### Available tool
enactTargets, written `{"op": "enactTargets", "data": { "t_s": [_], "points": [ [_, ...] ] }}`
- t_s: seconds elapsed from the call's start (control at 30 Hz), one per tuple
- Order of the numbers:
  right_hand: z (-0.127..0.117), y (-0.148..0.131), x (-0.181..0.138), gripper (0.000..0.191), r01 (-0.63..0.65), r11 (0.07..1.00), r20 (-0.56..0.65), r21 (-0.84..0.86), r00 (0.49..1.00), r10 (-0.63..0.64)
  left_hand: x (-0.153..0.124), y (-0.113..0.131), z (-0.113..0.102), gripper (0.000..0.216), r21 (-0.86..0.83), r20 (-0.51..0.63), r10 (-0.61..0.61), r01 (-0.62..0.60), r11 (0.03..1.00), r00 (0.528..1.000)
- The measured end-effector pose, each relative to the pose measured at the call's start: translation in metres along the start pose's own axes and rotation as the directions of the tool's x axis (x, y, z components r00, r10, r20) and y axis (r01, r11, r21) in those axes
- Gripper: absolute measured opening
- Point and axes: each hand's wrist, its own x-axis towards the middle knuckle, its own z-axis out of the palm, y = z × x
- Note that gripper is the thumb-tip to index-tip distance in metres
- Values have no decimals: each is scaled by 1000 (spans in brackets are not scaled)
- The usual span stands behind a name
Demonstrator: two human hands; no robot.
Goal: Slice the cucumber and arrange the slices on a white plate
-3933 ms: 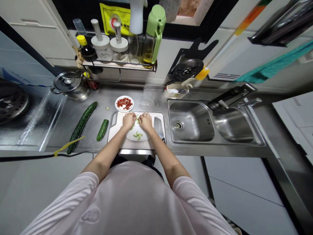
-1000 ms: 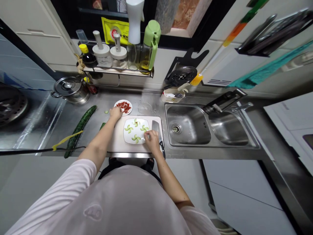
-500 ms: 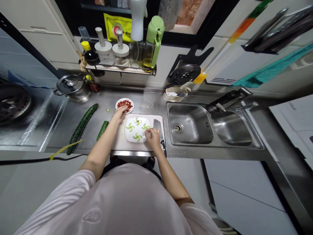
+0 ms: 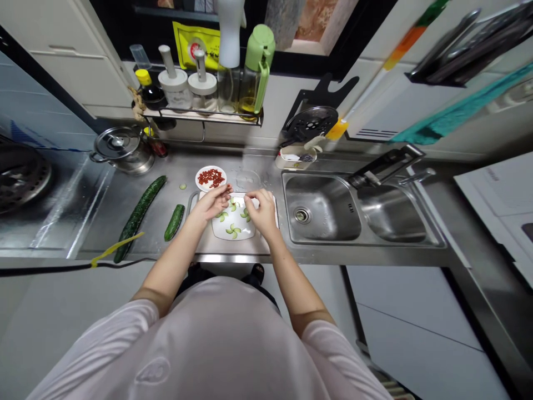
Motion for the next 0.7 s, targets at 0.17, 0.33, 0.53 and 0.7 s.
{"op": "enactTargets", "data": {
  "t_s": [0.17,0.33,0.53,0.7],
  "points": [
    [-8,-5,13,22,55,998,36,6,998,-55,-8,-7,11,23,96,-1,20,-19,995,1000],
    [-7,0,13,24,110,993,139,-40,985,-103,-13,-18,18,28,344,-72,141,-108,933,987],
    [-5,6,8,20,143,984,209,-110,971,-118,-13,-28,21,18,642,36,415,-340,688,909],
    [-6,9,4,17,158,976,243,-148,963,-119,-11,-32,20,10,738,50,437,-328,590,898]
  ]
}}
